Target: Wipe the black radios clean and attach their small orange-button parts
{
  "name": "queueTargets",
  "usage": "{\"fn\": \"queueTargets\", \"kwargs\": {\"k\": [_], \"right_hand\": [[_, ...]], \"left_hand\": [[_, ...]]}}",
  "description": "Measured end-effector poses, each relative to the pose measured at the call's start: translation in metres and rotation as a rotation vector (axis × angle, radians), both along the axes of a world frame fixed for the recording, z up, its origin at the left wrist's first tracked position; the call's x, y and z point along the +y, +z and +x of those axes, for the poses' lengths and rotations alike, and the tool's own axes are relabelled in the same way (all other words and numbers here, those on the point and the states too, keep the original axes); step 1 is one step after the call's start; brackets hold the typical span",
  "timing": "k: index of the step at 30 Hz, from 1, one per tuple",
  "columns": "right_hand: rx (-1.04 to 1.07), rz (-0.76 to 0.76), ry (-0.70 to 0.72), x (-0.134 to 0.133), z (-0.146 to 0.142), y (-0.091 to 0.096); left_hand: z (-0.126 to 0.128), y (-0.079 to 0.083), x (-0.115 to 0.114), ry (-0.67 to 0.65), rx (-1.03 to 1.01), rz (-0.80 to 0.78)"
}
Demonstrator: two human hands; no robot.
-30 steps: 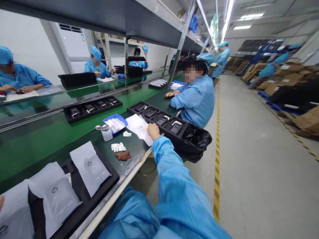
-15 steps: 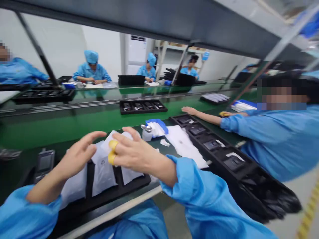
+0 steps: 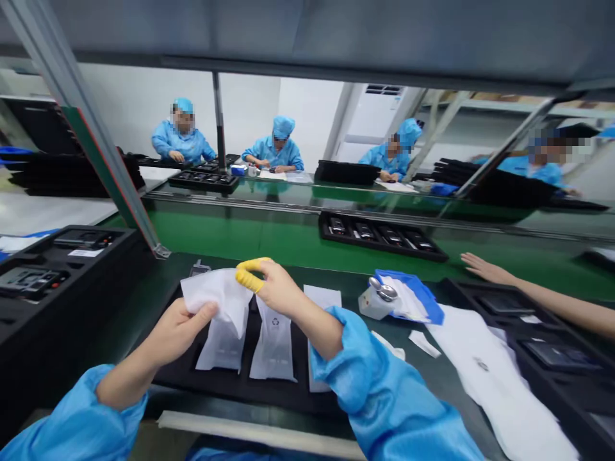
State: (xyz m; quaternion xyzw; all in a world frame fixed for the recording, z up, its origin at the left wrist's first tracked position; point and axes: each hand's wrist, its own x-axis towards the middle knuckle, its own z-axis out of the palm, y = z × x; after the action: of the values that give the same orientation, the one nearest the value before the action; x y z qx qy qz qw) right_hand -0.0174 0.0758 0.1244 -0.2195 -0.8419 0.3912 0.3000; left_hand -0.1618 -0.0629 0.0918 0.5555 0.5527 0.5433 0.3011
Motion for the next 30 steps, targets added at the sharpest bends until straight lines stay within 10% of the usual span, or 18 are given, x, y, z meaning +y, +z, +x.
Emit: {"fn": "queueTargets", "kwargs": {"k": [7, 12, 19, 30], "right_hand": [[0.003, -0.505, 0.276, -0.036, -0.053, 0.012], [-0.03, -0.669, 0.461, -0.044, -0.087, 0.019], [-0.416, -0.181, -0.083, 0.017, -0.151, -0.02], [-0.424, -0.237, -0.147, 0.024, -0.194, -0.065]], "left_hand": [[-0.035, -0.015, -0.042, 0.676, 0.679, 0.256], [-0.051, -0.007, -0.069, 0.821, 0.488, 0.317], [-0.073, -0.018, -0.073, 0.812, -0.418, -0.097], [-0.074, -0.032, -0.057, 0.602, -0.575, -0.225]]}}
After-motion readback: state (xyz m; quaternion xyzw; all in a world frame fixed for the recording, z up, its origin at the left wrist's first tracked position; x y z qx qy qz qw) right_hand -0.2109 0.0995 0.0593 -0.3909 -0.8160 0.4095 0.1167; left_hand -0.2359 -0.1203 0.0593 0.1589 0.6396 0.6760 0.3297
